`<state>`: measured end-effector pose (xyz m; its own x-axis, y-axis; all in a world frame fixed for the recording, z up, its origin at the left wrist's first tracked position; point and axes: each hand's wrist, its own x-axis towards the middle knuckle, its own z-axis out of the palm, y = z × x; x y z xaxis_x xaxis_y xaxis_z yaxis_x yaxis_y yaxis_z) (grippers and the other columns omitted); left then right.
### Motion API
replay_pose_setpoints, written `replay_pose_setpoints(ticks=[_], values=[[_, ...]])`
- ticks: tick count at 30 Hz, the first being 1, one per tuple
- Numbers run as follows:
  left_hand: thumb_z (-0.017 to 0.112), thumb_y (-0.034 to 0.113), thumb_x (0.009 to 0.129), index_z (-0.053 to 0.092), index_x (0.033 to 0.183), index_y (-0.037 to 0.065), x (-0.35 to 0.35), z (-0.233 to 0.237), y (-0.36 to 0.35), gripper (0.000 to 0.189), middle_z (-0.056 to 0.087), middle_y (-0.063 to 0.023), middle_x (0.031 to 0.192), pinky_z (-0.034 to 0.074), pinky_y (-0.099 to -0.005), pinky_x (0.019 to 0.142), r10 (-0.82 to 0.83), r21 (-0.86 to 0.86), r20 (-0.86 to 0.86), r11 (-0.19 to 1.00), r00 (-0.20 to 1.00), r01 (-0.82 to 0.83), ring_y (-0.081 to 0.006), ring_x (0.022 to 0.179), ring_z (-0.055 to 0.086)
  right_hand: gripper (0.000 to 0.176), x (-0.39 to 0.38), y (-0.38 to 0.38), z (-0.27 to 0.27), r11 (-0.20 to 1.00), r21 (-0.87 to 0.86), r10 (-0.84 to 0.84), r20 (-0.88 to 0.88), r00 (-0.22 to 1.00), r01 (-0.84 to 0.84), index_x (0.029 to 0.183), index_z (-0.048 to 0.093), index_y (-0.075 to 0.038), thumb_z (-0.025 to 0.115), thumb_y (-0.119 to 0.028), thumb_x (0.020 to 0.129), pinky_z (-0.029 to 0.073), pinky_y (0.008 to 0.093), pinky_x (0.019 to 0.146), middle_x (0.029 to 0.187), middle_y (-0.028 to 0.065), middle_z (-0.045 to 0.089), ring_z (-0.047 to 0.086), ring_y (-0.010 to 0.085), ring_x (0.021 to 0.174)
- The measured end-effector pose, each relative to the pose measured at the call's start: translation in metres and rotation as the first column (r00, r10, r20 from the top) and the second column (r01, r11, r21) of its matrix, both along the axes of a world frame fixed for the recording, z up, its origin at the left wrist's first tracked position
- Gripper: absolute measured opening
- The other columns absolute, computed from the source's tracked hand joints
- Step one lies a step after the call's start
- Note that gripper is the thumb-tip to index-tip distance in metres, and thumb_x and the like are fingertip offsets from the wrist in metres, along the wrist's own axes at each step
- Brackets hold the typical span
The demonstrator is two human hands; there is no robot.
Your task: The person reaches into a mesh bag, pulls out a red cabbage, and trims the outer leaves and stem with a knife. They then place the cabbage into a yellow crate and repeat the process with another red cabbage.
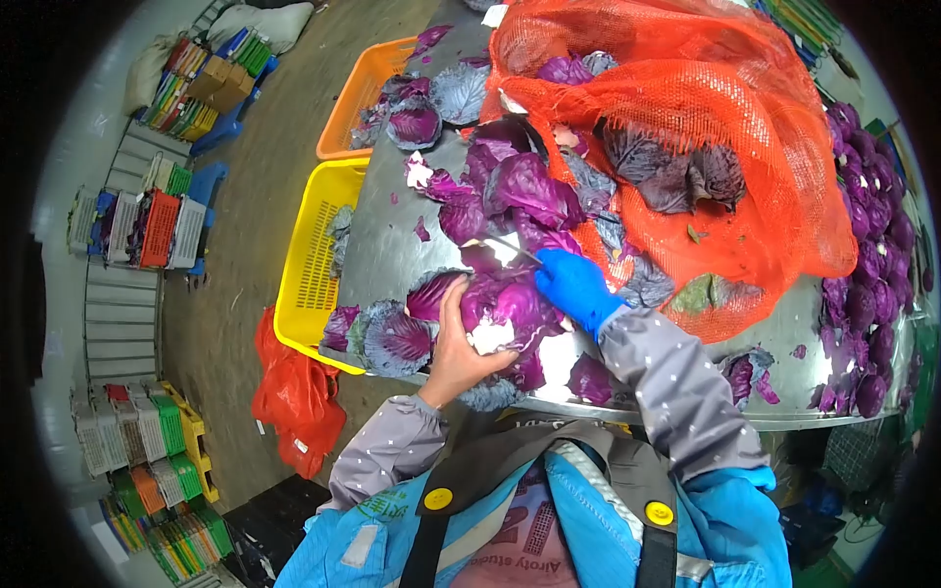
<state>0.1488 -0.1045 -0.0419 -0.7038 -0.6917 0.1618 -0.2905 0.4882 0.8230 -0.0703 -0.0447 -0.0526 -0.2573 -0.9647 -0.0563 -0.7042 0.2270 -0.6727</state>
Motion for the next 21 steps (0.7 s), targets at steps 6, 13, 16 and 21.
replay_pose_setpoints(ticks=[6, 13, 16, 21], values=[[0.083, 0.02, 0.054, 0.024, 0.137, 0.0, 0.011, -0.009, 0.001, 0.104, 0.031, -0.0211, 0.138, 0.027, -0.0418, 0.109, 0.034, 0.028, -0.052, 0.999, 0.998, -0.033, -0.0338, 0.13, 0.032, 0.028, -0.005, -0.003, 0.008, 0.995, 0.009, -0.101, 0.036, 0.994, 0.101, 0.103, 0.061, -0.006, 0.056, -0.024, 0.082, 0.047, 0.0446, 0.076, 0.089, 0.021, 0.061, 0.06, 0.0381, 0.086], [0.084, 0.021, 0.055, 0.024, 0.137, -0.001, 0.021, -0.022, 0.001, 0.104, 0.031, -0.0215, 0.139, 0.027, -0.0414, 0.109, 0.193, 0.323, -0.21, 0.939, 0.958, -0.119, -0.0335, 0.13, 0.032, 0.039, 0.041, 0.03, 0.049, 0.956, -0.28, 0.129, 0.137, 0.982, -0.086, 0.119, 0.058, -0.017, 0.066, -0.021, 0.081, 0.049, 0.0383, 0.077, 0.11, 0.0101, 0.056, 0.06, 0.0307, 0.094], [0.083, 0.02, 0.057, 0.023, 0.138, -0.001, 0.016, -0.016, -0.006, 0.103, 0.032, -0.0213, 0.138, 0.028, -0.0413, 0.108, 0.149, 0.272, -0.151, 0.957, 0.977, -0.104, -0.0323, 0.129, 0.034, 0.043, 0.048, 0.033, 0.045, 0.94, -0.214, 0.273, 0.014, 0.962, -0.264, 0.124, 0.055, -0.018, 0.066, -0.023, 0.082, 0.049, 0.0378, 0.08, 0.116, 0.0093, 0.055, 0.059, 0.0295, 0.1], [0.08, 0.013, 0.061, 0.021, 0.14, 0.002, 0.012, -0.015, -0.009, 0.099, 0.035, -0.0176, 0.134, 0.036, -0.0373, 0.103, 0.15, 0.274, -0.127, 0.955, 0.98, -0.111, -0.0261, 0.122, 0.041, 0.045, 0.042, 0.038, 0.04, 0.941, -0.201, 0.268, -0.045, 0.962, -0.272, 0.117, 0.061, -0.016, 0.073, -0.021, 0.074, 0.051, 0.0317, 0.075, 0.112, 0.0078, 0.059, 0.062, 0.0255, 0.095]])
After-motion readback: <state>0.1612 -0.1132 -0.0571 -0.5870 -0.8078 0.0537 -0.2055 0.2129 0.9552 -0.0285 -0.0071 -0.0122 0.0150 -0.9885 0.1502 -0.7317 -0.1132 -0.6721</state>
